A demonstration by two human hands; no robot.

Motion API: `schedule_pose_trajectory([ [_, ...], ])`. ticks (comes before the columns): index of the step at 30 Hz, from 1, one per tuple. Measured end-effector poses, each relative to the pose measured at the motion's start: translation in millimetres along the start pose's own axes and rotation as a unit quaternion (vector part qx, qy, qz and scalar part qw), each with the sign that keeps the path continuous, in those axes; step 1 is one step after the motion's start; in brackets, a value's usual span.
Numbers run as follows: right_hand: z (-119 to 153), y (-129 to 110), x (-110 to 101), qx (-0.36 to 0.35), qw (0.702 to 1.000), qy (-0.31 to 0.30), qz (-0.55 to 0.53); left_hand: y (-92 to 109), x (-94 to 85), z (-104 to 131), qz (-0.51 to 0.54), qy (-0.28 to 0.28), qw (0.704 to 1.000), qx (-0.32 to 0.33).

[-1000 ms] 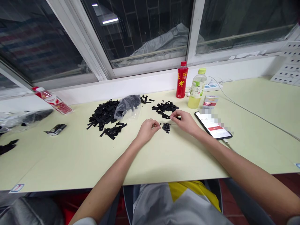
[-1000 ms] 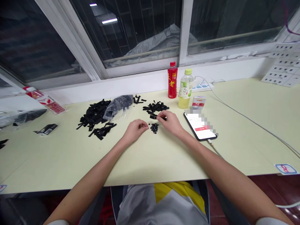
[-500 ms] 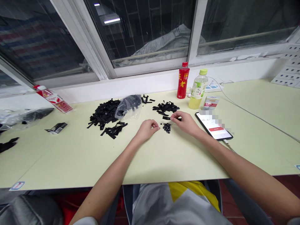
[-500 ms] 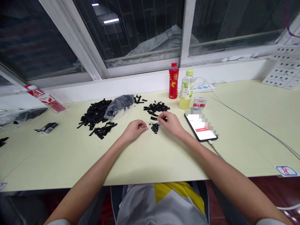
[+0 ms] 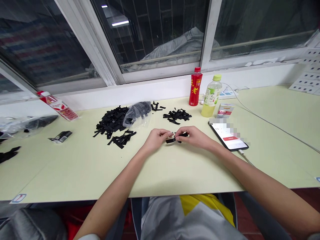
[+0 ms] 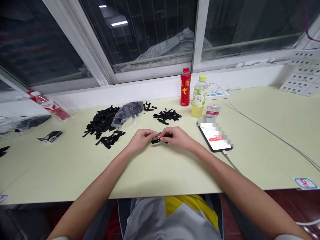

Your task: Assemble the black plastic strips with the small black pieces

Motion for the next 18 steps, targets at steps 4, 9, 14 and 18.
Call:
schedule_pose_trajectory([
  [4,-1.2,2.4,3.4,-0.007,0.999,0.03,-0.018,3.7,11.9,4.1,0.083,-0.044,0.995,-0.039],
  [9,0.0,1.6,4.9,0.006,0.999,0.026,-0.047,1.5,18.6,5.8,0.193,-0.005,0.978,-0.083],
  [14,0.1,0.4,5.0,0.007,0.999,0.024,-0.045,1.3,18.1,7.3,0.241,-0.007,0.964,-0.112],
  [18,-1.1,4.3,5.0,0.017,0.998,0.027,-0.045,7.0,19.1,9.4,0.243,-0.032,0.966,-0.085],
])
Point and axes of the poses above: each hand's wrist, its own z-axis away from the middle knuckle, its own x-axis out of the palm, y = z × x, the point moved 1 cm from there along -z, towards the middle knuckle, and after that the axes turned 6 degrees about x, right-handed, at the moved point
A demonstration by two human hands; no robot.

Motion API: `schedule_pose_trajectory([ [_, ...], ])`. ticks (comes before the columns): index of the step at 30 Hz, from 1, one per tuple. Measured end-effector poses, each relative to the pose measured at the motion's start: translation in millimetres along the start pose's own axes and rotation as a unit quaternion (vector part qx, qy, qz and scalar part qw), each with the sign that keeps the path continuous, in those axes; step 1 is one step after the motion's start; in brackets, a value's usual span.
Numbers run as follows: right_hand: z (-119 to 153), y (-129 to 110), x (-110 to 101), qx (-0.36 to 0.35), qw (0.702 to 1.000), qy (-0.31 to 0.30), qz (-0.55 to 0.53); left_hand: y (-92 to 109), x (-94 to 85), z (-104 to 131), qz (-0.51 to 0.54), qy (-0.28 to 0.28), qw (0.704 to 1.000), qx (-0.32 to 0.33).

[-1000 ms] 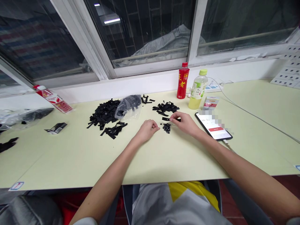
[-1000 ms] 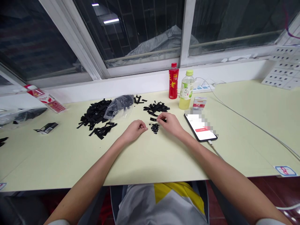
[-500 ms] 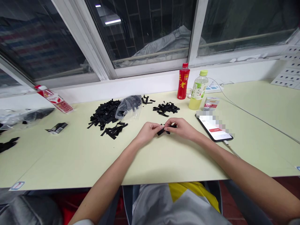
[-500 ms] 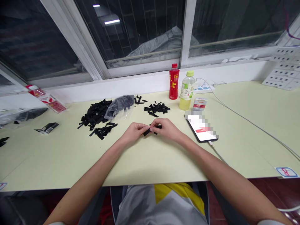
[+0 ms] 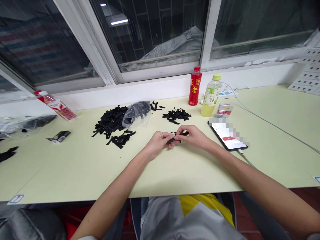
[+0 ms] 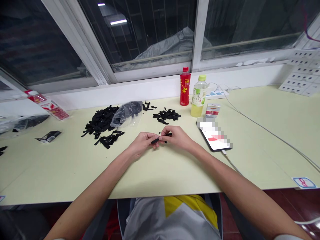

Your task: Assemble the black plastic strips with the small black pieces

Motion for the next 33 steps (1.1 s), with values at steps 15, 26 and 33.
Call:
schedule_pose_trajectory([
  [15,-1.2,1.2,-11.8,0.026,0.998,-0.057,0.002,8.2,-5.4,5.3,-0.124,-0.078,0.989,0.024],
  [26,-6.9,13.5,-5.0,0.033,0.997,-0.024,-0.064,15.3,-5.6,6.4,-0.157,-0.063,0.978,0.126],
  [33,-9.1,14.5,-0.8,0.032,0.998,0.018,-0.048,13.7,-5.3,2.1,-0.137,-0.025,0.983,0.117],
])
Point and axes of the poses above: each hand's wrist, its own z-axis away from the middle knuckle, its own x-axis out of the palm, y = z × x, the point moved 1 cm from there along -z, towards the middle knuckle, and after that the axes turned 6 degrees about x, right-handed, at the moved point
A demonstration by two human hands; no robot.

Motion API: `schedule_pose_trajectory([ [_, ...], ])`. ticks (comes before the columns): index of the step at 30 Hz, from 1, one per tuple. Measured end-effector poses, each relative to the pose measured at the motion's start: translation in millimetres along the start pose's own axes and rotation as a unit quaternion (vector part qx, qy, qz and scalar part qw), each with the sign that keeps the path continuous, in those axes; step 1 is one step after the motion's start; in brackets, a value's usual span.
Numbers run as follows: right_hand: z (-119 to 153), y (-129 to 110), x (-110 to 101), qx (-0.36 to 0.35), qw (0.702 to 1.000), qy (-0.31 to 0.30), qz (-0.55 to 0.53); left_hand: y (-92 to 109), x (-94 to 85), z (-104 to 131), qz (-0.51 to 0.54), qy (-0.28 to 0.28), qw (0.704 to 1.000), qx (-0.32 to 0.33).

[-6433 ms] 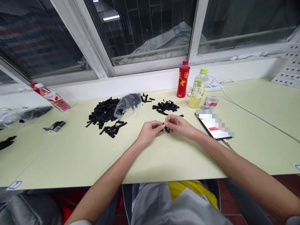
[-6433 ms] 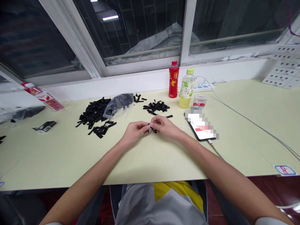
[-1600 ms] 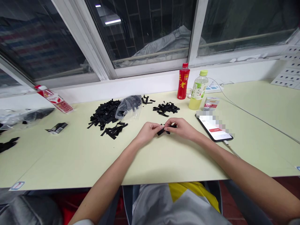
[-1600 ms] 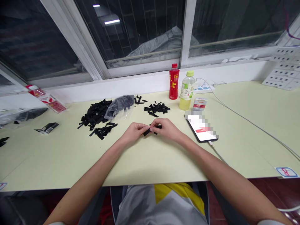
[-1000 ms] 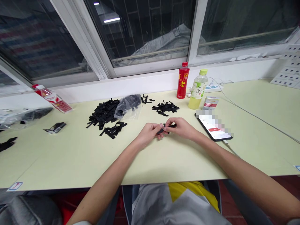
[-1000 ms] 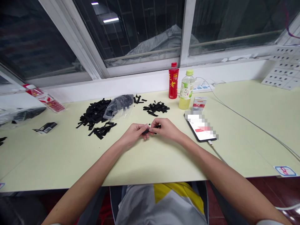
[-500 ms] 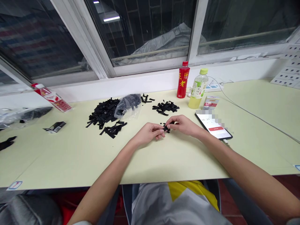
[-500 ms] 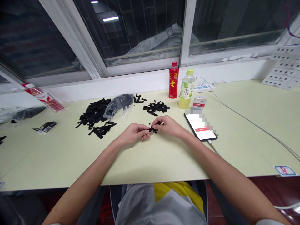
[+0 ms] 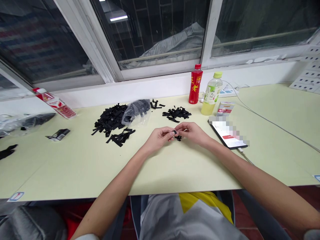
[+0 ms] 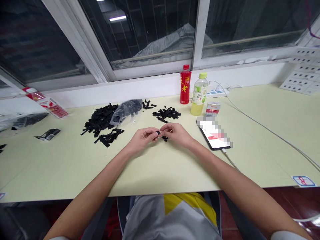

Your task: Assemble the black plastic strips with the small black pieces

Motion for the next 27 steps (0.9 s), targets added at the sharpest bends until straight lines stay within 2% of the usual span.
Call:
schedule_pose_trajectory([
  [2,0.5,-1.4,-6.2,-0.004,0.997,0.028,0.072,-5.2,-2.2,-1.9,0.003,0.041,0.999,-0.018],
  [4,1.7,-2.6,-12.4,-0.009,0.99,0.028,0.14,-10.2,-4.5,-3.6,0.007,0.061,0.998,-0.024],
  [9,3.5,-3.0,-17.5,-0.027,0.974,-0.023,0.222,-17.5,-6.3,-5.0,0.008,0.06,0.998,-0.028],
  [13,3.0,-2.2,-16.6,-0.017,0.96,-0.016,0.281,-15.5,-4.6,-4.2,-0.007,0.065,0.997,-0.033],
  [17,3.3,0.0,-18.2,0.046,0.955,0.012,0.294,-12.6,-3.3,-2.8,-0.015,0.079,0.995,-0.051],
  [19,3.3,1.2,-17.4,0.055,0.956,0.022,0.288,-12.6,-2.8,-2.1,-0.017,0.078,0.995,-0.056],
  [27,-2.3,7.7,-7.6,0.007,0.951,0.022,0.307,-17.6,-1.8,-2.4,-0.064,0.07,0.995,-0.042],
])
Point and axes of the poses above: each hand's wrist, its own z-axis away from the middle knuckle, its own x-axis out of the palm, y = z × x, the point moved 1 cm from there along -z, towards the middle knuckle, and after that the axes turned 6 degrees about x, right-handed, at the moved point
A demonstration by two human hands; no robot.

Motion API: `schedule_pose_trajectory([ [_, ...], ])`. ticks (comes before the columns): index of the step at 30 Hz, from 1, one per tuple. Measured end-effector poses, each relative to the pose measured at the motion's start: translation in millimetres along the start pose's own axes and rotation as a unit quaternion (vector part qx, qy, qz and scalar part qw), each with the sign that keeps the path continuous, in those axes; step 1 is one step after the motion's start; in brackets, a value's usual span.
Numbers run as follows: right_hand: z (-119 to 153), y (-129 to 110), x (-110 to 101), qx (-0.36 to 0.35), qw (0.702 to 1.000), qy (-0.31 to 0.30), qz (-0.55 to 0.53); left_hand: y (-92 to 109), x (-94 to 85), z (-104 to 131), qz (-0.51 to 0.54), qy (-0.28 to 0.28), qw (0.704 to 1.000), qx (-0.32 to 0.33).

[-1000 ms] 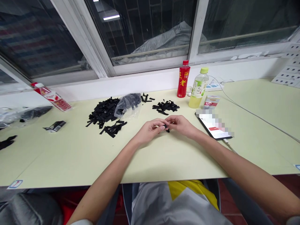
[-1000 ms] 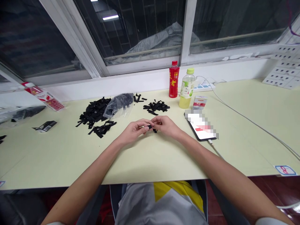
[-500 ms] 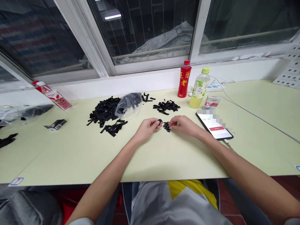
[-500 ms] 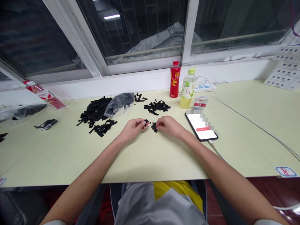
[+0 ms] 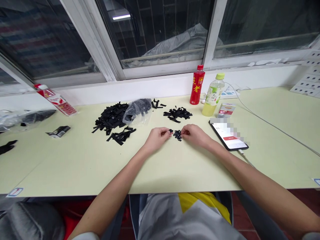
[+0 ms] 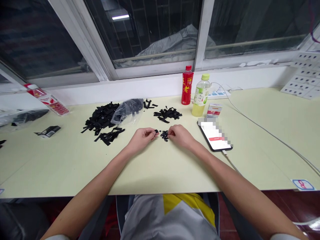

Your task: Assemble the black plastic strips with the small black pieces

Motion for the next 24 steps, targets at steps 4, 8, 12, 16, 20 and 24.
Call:
schedule_pose_trajectory([
  [4,-2.0,3.0,1.5,-0.003,1.0,-0.017,-0.004,-1.5,0.8,-0.1,-0.025,0.0,1.0,0.004],
  [8,-0.1,2.6,-1.6,0.019,0.999,-0.029,-0.038,-1.2,2.5,1.1,-0.039,-0.005,0.999,-0.002],
  [12,5.2,-6.8,-6.7,0.003,0.984,-0.042,-0.171,6.1,6.9,4.6,-0.012,-0.017,1.0,-0.002],
  [16,9.2,-18.4,-7.2,-0.033,0.953,-0.066,-0.295,16.0,12.7,8.8,0.02,-0.035,0.999,0.012],
  [20,8.7,-19.6,-3.6,-0.028,0.929,-0.085,-0.36,19.9,14.9,10.4,0.044,-0.023,0.998,0.036],
  [24,7.8,-17.7,-0.8,-0.006,0.902,-0.105,-0.418,21.2,14.3,11.7,0.035,-0.022,0.998,0.05],
])
Point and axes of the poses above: each hand's wrist, its own z-axis away from the middle knuckle, its own x-axis out of the palm, y = z × x, the point moved 1 cm from there along -z, towards the middle knuckle, and after that the axes turned 6 degrees about x, right-handed, at the moved point
